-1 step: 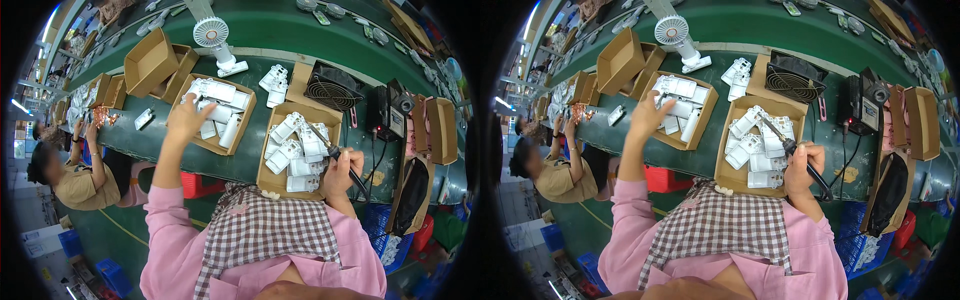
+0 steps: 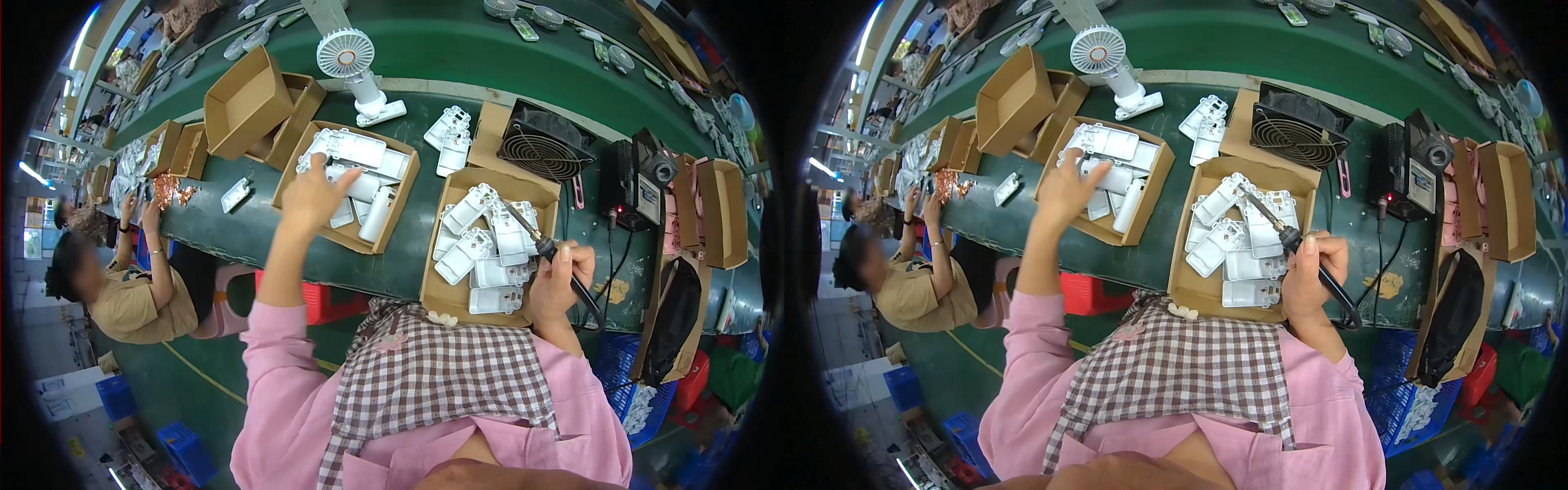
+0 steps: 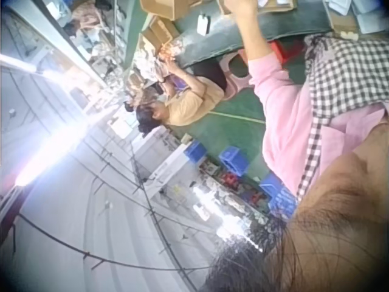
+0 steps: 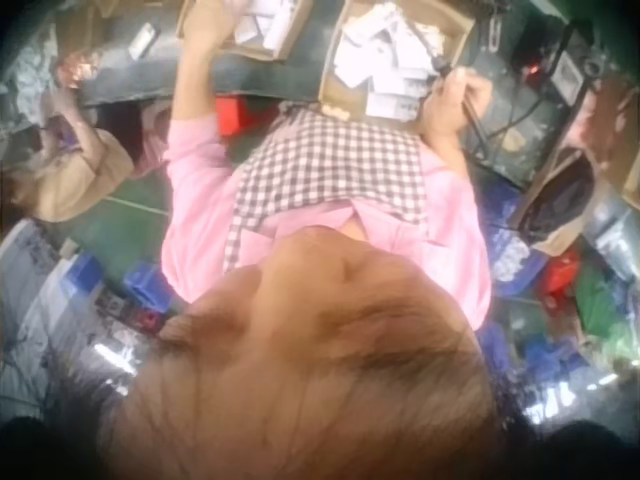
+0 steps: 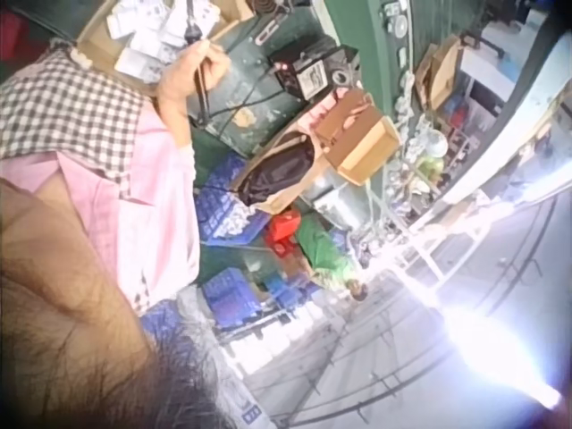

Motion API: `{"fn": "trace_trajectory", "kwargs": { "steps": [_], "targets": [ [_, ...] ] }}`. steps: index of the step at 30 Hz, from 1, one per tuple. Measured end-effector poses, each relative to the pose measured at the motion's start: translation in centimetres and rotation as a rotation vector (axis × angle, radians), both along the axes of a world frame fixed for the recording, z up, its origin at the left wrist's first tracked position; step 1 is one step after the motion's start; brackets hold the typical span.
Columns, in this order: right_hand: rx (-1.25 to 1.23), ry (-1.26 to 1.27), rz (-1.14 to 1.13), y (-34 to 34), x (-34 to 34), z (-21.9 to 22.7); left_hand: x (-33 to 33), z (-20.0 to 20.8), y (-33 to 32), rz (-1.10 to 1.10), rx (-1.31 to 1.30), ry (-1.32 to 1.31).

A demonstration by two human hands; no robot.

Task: The person solders small metal contacts on plastic casing components using a soldering iron, then selects additional casing parts from cardboard boxes to solder them as well.

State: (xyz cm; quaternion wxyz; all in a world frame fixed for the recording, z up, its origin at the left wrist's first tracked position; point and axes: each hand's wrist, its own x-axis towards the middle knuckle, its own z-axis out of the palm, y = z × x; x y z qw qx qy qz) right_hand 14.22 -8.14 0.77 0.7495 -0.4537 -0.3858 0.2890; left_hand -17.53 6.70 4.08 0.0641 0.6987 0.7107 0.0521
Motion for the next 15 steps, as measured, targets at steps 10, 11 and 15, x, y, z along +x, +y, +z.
{"fn": "trace_trajectory", "kwargs": {
  "steps": [10, 11, 15],
  "targets": [
    [0.005, 0.033, 0.022, 0.0, 0.1, 0.1, 1.5, -1.4, -0.8, 0.18, 0.063, -0.288],
    [0.006, 0.038, 0.023, 0.0, 0.2, 0.1, 1.1, -1.1, -1.0, 0.26, -0.073, -0.515],
    [0.0, 0.045, 0.03, 0.1, 0.3, 0.0, -0.7, -1.5, -2.0, 0.354, -0.098, -0.938]
  ]
}}
